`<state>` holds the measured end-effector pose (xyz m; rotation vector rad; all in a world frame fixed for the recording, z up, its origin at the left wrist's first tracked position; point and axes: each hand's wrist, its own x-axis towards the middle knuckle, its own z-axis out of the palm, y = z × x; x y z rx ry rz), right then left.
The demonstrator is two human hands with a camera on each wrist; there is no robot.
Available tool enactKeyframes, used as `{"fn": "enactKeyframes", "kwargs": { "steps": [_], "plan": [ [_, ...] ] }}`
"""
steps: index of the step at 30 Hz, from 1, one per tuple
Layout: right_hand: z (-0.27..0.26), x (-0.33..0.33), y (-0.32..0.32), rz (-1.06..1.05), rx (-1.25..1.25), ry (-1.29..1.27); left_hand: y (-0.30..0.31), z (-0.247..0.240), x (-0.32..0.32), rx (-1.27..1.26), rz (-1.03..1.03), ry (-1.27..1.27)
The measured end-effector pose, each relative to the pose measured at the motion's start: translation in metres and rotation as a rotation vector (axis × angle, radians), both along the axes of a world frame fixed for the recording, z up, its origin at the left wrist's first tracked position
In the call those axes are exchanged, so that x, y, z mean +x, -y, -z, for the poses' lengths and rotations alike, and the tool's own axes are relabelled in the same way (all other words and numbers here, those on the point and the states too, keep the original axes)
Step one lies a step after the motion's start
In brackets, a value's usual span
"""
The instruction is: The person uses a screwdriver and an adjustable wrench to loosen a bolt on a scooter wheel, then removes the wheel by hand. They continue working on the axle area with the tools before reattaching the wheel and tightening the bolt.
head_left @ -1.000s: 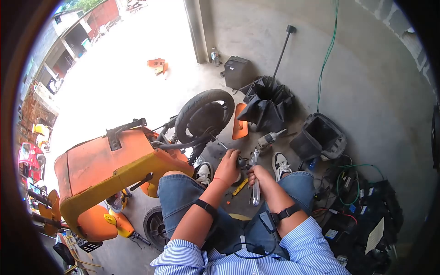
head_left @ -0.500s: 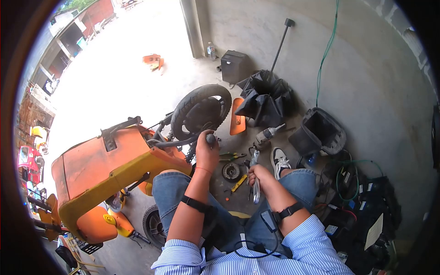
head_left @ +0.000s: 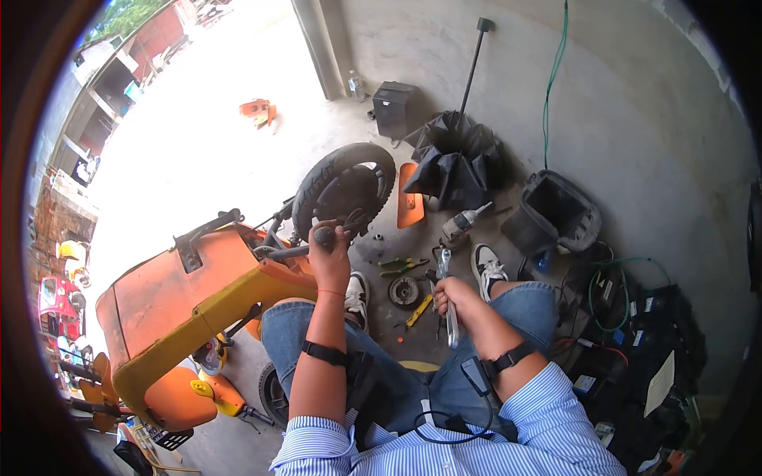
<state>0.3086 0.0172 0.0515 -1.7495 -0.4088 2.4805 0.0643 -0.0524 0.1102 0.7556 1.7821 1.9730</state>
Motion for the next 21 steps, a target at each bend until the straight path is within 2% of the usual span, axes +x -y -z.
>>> {"fn": "enactKeyframes", "kwargs": {
  "steps": [3, 8, 15, 17, 18, 21],
  "plan": [
    [-0.001, 0.002, 0.000, -0.009, 0.038, -0.010, -0.002, 0.006, 0.003, -0.004, 0.022, -0.026],
    [0.001, 0.002, 0.001, -0.005, 0.014, 0.002, -0.002, 0.007, 0.008, -0.170, 0.011, -0.221],
    [0.000, 0.004, 0.002, -0.010, 0.017, 0.000, 0.001, -0.008, 0.017, -0.288, 0.045, -0.265],
    [-0.003, 0.003, 0.002, -0.007, 0.032, 0.017, 0.001, -0.008, 0.022, -0.308, 0.091, -0.450],
    [-0.004, 0.003, 0.003, -0.009, 0.032, 0.018, 0.001, -0.008, 0.026, -0.309, 0.089, -0.450],
    [-0.008, 0.003, 0.004, -0.035, 0.076, 0.029, 0.003, -0.001, 0.038, -0.351, 0.288, -0.722]
  ]
}}
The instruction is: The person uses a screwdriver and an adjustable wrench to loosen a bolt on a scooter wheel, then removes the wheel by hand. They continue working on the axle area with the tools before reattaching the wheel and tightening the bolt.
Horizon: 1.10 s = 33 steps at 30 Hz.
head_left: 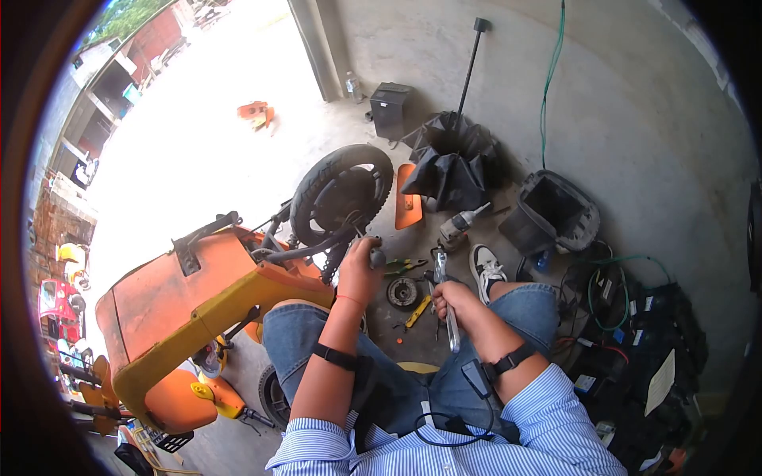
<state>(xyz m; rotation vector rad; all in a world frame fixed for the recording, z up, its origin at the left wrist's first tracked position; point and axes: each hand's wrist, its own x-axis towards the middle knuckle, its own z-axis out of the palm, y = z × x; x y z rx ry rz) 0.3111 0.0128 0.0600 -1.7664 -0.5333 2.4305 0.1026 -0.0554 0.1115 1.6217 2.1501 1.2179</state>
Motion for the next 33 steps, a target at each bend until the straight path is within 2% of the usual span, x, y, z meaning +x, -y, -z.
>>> {"fn": "enactKeyframes", "kwargs": {
  "steps": [3, 6, 13, 19, 25, 27, 31, 33],
  "plan": [
    [-0.002, -0.001, 0.000, 0.002, -0.005, 0.003, 0.003, 0.012, 0.024, -0.177, 0.123, -0.127],
    [0.005, 0.001, -0.001, -0.036, -0.052, -0.039, 0.006, 0.024, 0.036, -0.241, 0.185, -0.185],
    [0.002, 0.001, 0.001, -0.036, -0.021, -0.013, 0.001, 0.015, 0.035, -0.251, 0.142, -0.163],
    [0.005, 0.004, 0.000, -0.035, -0.028, 0.009, -0.005, 0.007, 0.023, -0.132, 0.045, -0.114],
    [0.004, 0.007, 0.001, -0.024, -0.032, -0.023, -0.010, -0.001, -0.015, 0.139, -0.177, 0.076],
    [0.001, 0.008, 0.002, -0.023, -0.023, -0.032, -0.005, -0.005, -0.033, 0.095, -0.281, 0.303],
    [0.005, 0.010, 0.001, -0.030, -0.049, -0.036, 0.002, 0.001, -0.056, 0.254, -0.300, 0.563],
    [0.006, 0.009, 0.000, -0.042, -0.056, -0.039, 0.004, 0.004, -0.056, 0.271, -0.309, 0.570]
  ]
}}
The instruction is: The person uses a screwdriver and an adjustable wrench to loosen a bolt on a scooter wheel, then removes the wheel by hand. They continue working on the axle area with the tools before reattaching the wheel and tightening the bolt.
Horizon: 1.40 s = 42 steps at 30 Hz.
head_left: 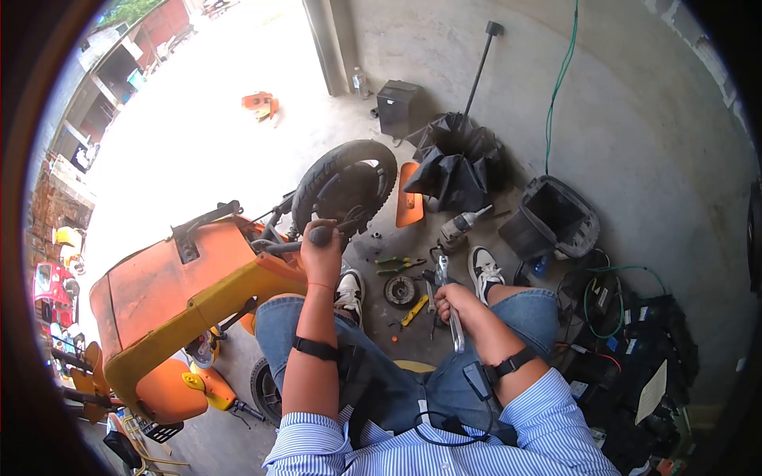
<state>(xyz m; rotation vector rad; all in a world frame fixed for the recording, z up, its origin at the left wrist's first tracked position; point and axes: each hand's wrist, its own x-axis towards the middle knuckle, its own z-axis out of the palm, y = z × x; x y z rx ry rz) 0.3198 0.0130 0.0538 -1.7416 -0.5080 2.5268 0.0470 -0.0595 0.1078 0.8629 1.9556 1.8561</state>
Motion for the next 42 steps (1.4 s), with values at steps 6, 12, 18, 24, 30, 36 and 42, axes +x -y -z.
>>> {"fn": "enactKeyframes", "kwargs": {
  "steps": [6, 12, 18, 24, 30, 36, 42],
  "plan": [
    [-0.004, -0.004, 0.004, -0.047, 0.034, 0.041, 0.006, -0.009, 0.008, -0.081, 0.037, -0.112],
    [-0.002, -0.005, 0.003, -0.004, 0.006, 0.057, 0.004, -0.011, 0.012, -0.172, 0.049, -0.227],
    [-0.003, -0.005, 0.004, -0.006, -0.001, 0.047, 0.005, -0.020, 0.018, -0.233, 0.096, -0.260],
    [-0.009, -0.008, 0.005, -0.014, 0.025, 0.066, 0.001, -0.003, 0.044, -0.228, 0.216, -0.580],
    [-0.006, -0.006, 0.006, -0.018, 0.052, 0.056, 0.002, 0.016, 0.074, -0.427, 0.377, -0.767],
    [-0.010, 0.000, 0.003, -0.056, 0.054, 0.041, 0.004, 0.033, 0.056, -0.496, 0.379, -0.705],
    [-0.013, 0.002, 0.004, -0.005, 0.041, 0.044, 0.003, 0.021, 0.060, -0.447, 0.416, -0.754]
  ]
}}
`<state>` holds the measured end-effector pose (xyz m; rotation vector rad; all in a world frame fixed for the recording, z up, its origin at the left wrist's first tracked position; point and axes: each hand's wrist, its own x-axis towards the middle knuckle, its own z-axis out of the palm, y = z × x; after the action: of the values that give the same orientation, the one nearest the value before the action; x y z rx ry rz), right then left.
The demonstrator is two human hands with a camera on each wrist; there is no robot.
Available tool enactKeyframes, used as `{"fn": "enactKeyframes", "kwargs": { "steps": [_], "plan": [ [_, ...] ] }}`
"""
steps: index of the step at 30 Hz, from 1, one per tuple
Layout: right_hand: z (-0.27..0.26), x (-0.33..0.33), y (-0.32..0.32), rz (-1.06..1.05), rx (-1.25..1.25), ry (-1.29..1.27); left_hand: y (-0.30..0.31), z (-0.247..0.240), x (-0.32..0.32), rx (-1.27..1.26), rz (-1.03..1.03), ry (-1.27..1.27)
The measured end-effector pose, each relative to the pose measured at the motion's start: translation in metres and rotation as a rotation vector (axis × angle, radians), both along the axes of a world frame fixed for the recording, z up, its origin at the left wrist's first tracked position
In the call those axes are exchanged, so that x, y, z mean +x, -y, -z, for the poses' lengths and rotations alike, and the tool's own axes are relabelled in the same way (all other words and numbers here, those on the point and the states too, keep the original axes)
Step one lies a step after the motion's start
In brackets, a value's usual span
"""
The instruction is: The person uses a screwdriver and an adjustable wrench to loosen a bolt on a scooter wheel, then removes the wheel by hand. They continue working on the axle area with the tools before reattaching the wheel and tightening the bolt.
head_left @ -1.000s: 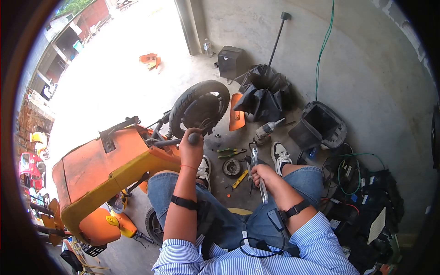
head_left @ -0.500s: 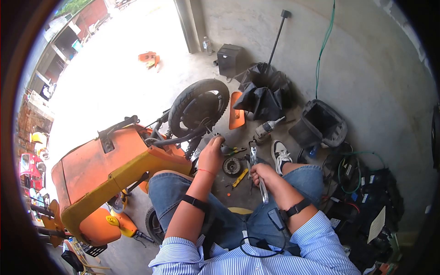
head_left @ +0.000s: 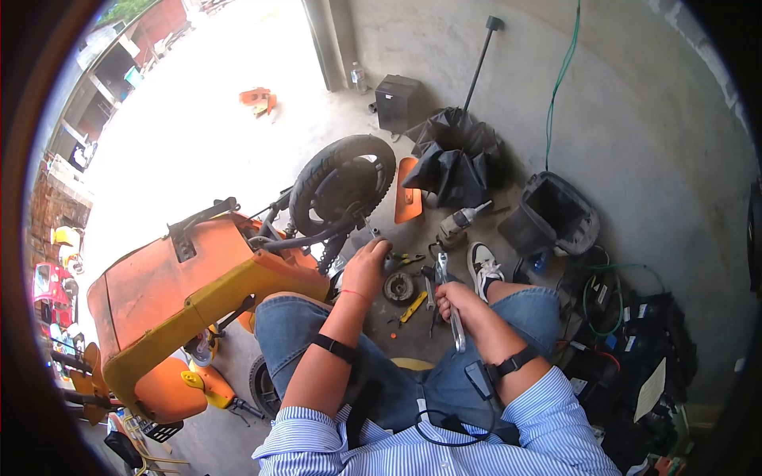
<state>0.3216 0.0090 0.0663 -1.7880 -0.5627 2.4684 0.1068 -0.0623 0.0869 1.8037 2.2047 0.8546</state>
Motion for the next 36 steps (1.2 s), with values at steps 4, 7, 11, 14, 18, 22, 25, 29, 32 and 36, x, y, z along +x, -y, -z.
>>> {"fn": "enactKeyframes", "kwargs": {
  "steps": [4, 7, 11, 14, 18, 22, 25, 29, 32, 36],
  "plan": [
    [-0.002, -0.003, 0.000, -0.038, 0.009, 0.032, -0.001, -0.003, 0.004, 0.008, 0.012, -0.013],
    [0.001, -0.004, 0.000, -0.070, -0.003, 0.033, -0.001, -0.007, 0.008, -0.009, 0.024, -0.001],
    [0.000, -0.006, 0.001, -0.085, 0.002, 0.039, -0.002, -0.005, 0.011, 0.030, 0.034, -0.001],
    [0.000, -0.005, 0.002, -0.063, 0.002, 0.030, -0.002, -0.006, 0.010, 0.037, 0.029, 0.006],
    [0.004, -0.005, 0.001, -0.072, 0.009, 0.021, -0.002, -0.004, 0.008, 0.043, 0.014, 0.017],
    [0.009, -0.005, 0.000, -0.068, -0.001, 0.023, -0.003, -0.005, 0.004, 0.007, -0.003, 0.016],
    [0.007, -0.006, 0.000, -0.088, -0.003, 0.031, -0.003, -0.005, 0.001, -0.006, 0.002, 0.009],
    [0.000, -0.008, 0.002, -0.115, 0.013, 0.055, -0.001, -0.008, 0.004, 0.002, 0.019, -0.021],
    [-0.001, -0.009, 0.003, -0.112, 0.020, 0.064, -0.002, -0.008, 0.004, 0.007, 0.011, -0.021],
    [0.008, -0.004, 0.000, -0.091, -0.013, 0.027, -0.002, 0.007, -0.007, -0.054, -0.003, 0.001]
  ]
}}
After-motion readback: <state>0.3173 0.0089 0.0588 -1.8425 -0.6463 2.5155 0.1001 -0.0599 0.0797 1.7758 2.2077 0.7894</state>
